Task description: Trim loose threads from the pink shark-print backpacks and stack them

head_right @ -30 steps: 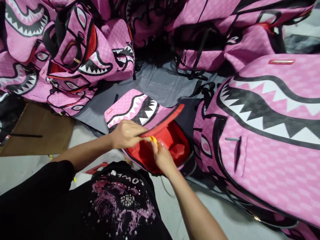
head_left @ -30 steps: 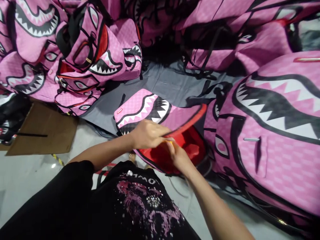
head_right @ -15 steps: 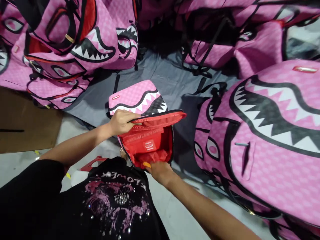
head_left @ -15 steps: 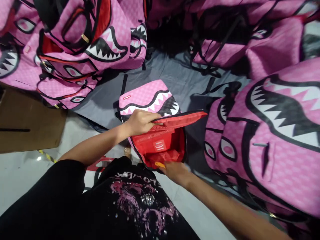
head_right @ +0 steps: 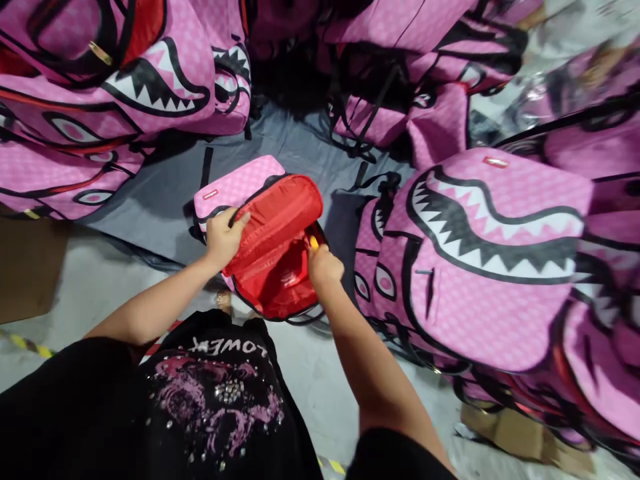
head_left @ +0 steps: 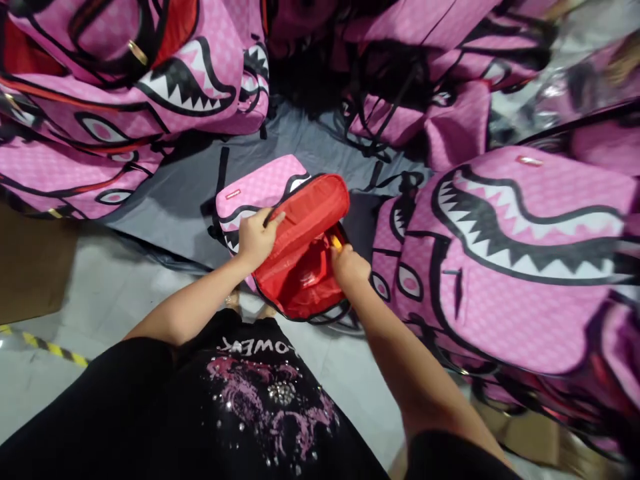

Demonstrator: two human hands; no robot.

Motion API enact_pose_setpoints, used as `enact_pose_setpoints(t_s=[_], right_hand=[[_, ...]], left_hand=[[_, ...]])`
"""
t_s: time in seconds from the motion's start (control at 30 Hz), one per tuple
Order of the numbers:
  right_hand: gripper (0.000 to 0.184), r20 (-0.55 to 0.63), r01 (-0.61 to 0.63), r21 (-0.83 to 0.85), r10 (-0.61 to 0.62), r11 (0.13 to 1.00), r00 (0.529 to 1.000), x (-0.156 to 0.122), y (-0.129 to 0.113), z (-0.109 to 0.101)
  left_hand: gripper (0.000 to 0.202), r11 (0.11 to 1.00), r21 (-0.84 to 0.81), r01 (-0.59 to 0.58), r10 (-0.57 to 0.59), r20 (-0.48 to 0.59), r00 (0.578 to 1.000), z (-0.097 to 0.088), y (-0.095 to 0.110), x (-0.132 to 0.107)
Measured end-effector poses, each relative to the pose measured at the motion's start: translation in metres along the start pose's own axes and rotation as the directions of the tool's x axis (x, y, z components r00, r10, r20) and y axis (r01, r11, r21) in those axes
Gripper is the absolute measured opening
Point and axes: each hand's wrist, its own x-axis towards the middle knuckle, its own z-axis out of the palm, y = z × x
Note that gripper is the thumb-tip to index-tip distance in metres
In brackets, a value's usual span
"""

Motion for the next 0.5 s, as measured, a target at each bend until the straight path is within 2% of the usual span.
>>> enact_pose_setpoints(t_s=[0.07,0.13,0.2,0.23,0.3,0.33,0.43,0.5], right_hand=[[0.052,0.061,-0.103,0.004,0.103,0.995,0.993,-0.024,0.038,0.009],[0.052,0.18,-0.146,0.037,0.137,0.989,0.974,-0.049,0.066,0.02],[0.055,0.373,-0.195,0.197,0.111,0.961,0.921,-0.068,0.078,0.033],[0.057,0.466,-0.252,0.334,0.073,0.909,0.882,-0.074,0.078,0.041],[0.059,0.554,-0.372,0.601,-0.034,0.707,0.832,-0.079,0.071,0.058],[0.058,0.543,-0.399,0.692,-0.07,0.602,0.837,-0.079,0.065,0.067],[0.057,0.406,-0.36,0.877,-0.09,0.318,0.909,-0.071,0.046,0.092],[0.057,0.312,-0.311,0.95,-0.126,0.029,0.942,-0.058,0.031,0.104]], left_hand=[[0.034,1.0,-0.026,0.015,-0.015,-0.007,1.0,0.01,-0.007,0.003],[0.032,0.999,-0.049,0.006,-0.005,0.017,1.0,0.018,-0.006,0.004],[0.03,0.998,-0.064,-0.021,0.025,0.053,0.998,0.023,-0.002,0.003],[0.029,0.996,-0.072,-0.044,0.05,0.077,0.996,0.024,0.001,0.003],[0.028,0.989,-0.099,-0.114,0.127,0.145,0.981,0.025,0.007,0.001],[0.027,0.981,-0.116,-0.153,0.173,0.184,0.968,0.025,0.01,0.0],[0.025,0.952,-0.155,-0.263,0.298,0.281,0.912,0.023,0.018,0.0],[0.024,0.932,-0.164,-0.323,0.359,0.3,0.884,0.022,0.024,0.001]])
